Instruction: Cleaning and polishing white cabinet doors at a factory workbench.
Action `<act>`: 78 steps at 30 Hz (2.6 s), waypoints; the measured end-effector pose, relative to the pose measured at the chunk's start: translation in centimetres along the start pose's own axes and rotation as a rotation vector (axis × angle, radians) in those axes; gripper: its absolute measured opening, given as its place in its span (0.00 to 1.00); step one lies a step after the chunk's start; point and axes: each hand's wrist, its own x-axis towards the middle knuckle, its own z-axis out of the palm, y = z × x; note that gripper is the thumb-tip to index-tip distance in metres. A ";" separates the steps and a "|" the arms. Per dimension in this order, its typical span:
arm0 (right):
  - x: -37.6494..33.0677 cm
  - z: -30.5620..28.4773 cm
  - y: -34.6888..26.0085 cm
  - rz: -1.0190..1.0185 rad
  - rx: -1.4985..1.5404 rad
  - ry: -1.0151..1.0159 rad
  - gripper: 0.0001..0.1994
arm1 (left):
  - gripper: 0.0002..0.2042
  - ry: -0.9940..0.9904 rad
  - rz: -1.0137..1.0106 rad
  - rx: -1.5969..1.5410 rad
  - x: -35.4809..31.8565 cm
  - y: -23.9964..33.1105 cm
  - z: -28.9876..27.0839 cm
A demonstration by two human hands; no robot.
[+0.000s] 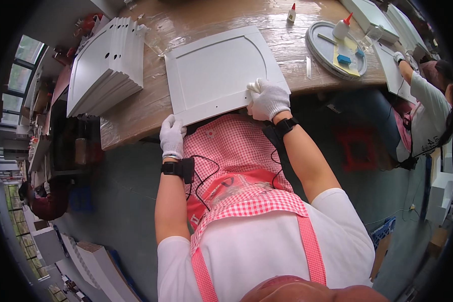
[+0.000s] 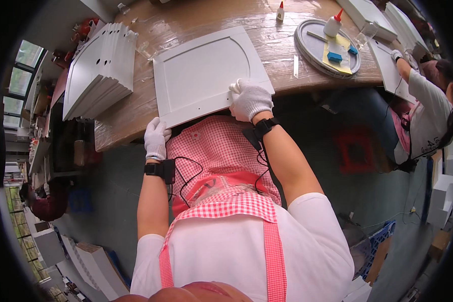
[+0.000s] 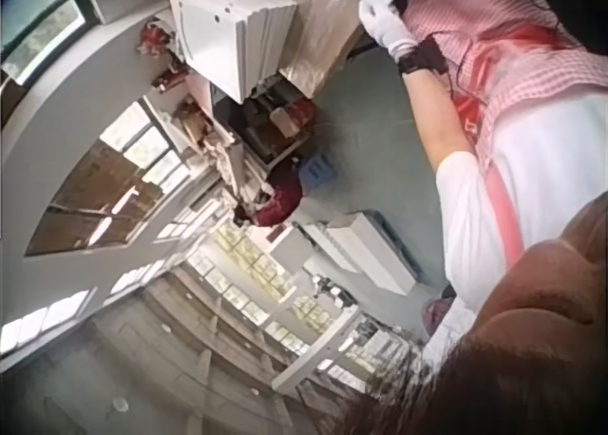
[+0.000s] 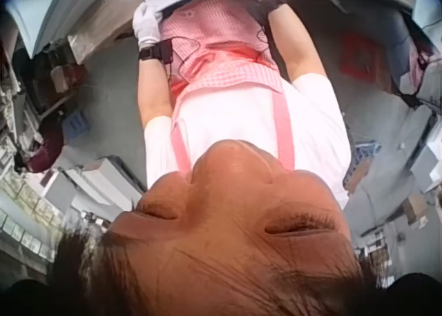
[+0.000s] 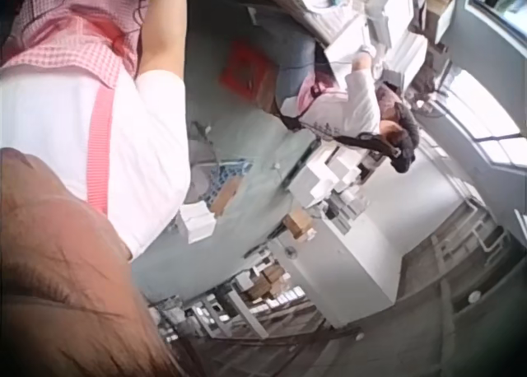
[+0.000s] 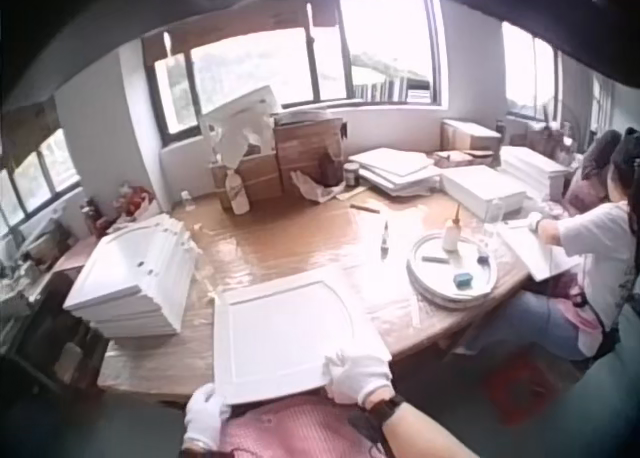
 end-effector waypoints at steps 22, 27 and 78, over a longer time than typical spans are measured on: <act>6.9 -6.0 -7.0 -0.135 0.668 -0.234 0.13 | 0.28 -0.269 -0.341 -0.614 -6.1 -5.1 -4.2; 19.0 3.4 -9.2 -0.021 -0.169 0.011 0.23 | 0.22 -0.330 -0.241 -0.604 -4.8 -4.1 -2.1; 13.0 2.4 -4.9 -0.101 -0.181 0.016 0.14 | 0.25 -0.463 -0.162 -0.562 13.4 9.1 -6.3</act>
